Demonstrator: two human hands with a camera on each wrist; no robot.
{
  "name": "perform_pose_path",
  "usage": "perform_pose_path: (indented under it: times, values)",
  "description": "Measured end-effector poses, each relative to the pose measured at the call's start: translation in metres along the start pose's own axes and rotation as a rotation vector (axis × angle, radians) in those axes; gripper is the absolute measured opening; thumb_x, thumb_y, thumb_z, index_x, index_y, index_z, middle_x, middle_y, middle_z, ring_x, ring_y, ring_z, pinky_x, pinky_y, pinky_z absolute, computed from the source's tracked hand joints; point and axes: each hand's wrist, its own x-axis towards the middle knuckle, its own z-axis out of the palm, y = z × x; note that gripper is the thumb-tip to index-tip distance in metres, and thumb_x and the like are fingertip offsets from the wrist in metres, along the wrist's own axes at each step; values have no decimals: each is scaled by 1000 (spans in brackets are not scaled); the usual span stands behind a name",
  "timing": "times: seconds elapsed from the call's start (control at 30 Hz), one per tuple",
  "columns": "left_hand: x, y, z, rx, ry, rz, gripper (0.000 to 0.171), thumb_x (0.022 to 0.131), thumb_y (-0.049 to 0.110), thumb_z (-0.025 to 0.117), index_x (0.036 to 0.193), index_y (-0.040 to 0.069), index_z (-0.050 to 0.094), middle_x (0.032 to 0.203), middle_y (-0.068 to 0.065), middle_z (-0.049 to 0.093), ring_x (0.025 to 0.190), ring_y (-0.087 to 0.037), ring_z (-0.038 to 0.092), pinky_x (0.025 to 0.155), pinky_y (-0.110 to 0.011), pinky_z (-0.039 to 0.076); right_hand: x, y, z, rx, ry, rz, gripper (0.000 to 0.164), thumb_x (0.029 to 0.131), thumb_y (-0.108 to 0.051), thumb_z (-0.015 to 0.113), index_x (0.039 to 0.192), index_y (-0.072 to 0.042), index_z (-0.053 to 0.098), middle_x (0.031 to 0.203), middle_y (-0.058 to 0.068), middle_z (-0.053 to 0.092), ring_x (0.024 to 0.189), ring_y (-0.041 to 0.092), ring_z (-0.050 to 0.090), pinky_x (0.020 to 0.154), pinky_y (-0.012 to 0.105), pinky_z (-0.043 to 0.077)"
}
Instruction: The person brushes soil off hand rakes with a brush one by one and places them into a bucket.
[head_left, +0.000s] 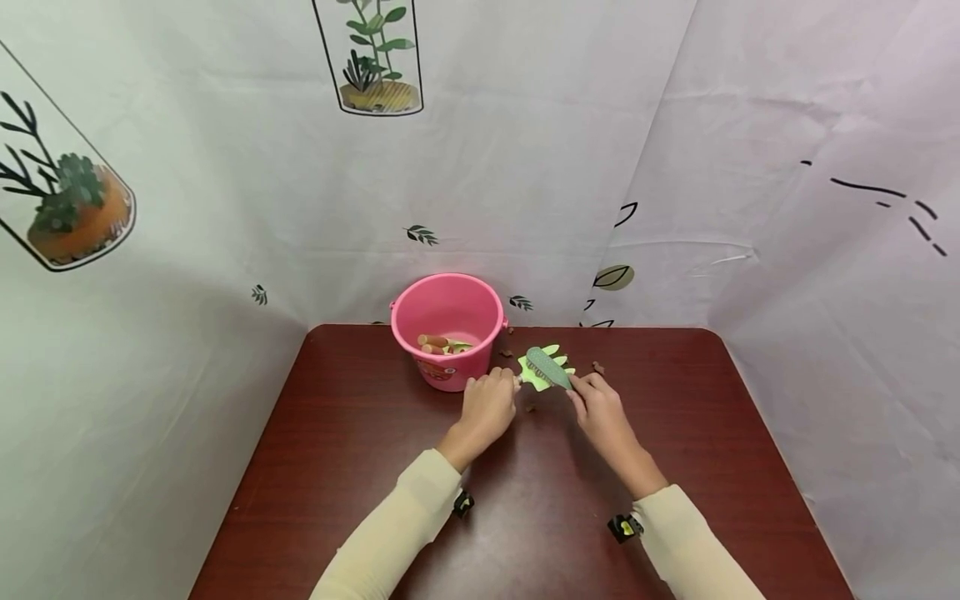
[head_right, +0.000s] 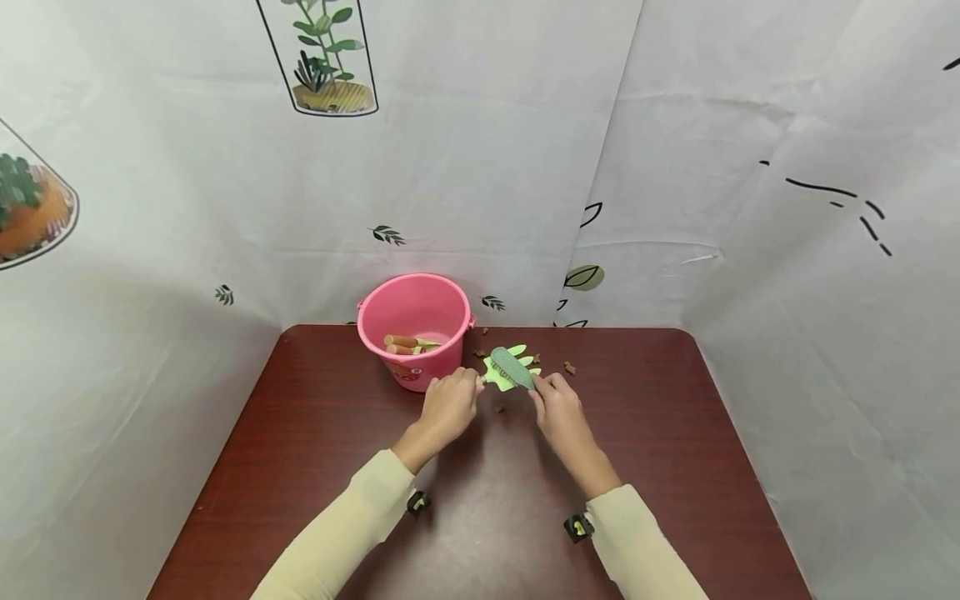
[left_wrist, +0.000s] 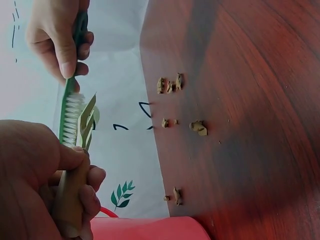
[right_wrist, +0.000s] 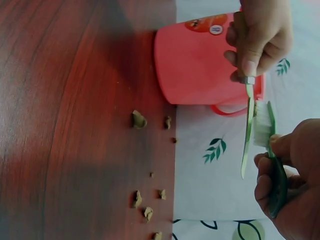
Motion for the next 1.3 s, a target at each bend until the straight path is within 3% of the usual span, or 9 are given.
perform_pose_path:
  times: [0.27,0.57,0.87,1.07,1.3]
  values:
    - [-3,0,-1,25,14,10,16,101,22,63,96,9,68,89,-6,67,78,-27,68,71,-44,50,-1,6,-1,-63,3,-7,31,91,2,75,120,11,70,95,19,62,77,29,68,65,41,57]
    - [-6,-1,-1,38,25,20,15,101,22,63,93,10,67,88,-5,67,76,-26,66,67,-41,47,-3,19,-6,-148,13,-19,32,91,1,74,121,12,69,99,24,63,89,39,68,76,50,59]
    - [-9,-3,-2,49,3,17,14,99,22,67,92,10,68,87,-3,66,77,-26,66,68,-41,47,-6,38,-10,-188,70,-14,29,88,5,76,116,13,70,90,25,61,76,38,62,67,49,56]
    - [-13,-7,-9,26,40,12,18,99,25,67,90,9,66,84,-5,66,77,-27,69,67,-42,48,-12,53,-15,-179,82,52,27,88,6,74,114,13,70,90,25,61,77,40,63,69,52,56]
    - [-14,-17,-25,-21,87,-15,20,99,27,68,98,8,62,85,-8,66,80,-30,71,72,-45,52,-17,60,-16,-142,75,85,27,90,4,73,116,13,70,92,26,61,77,40,66,68,53,56]
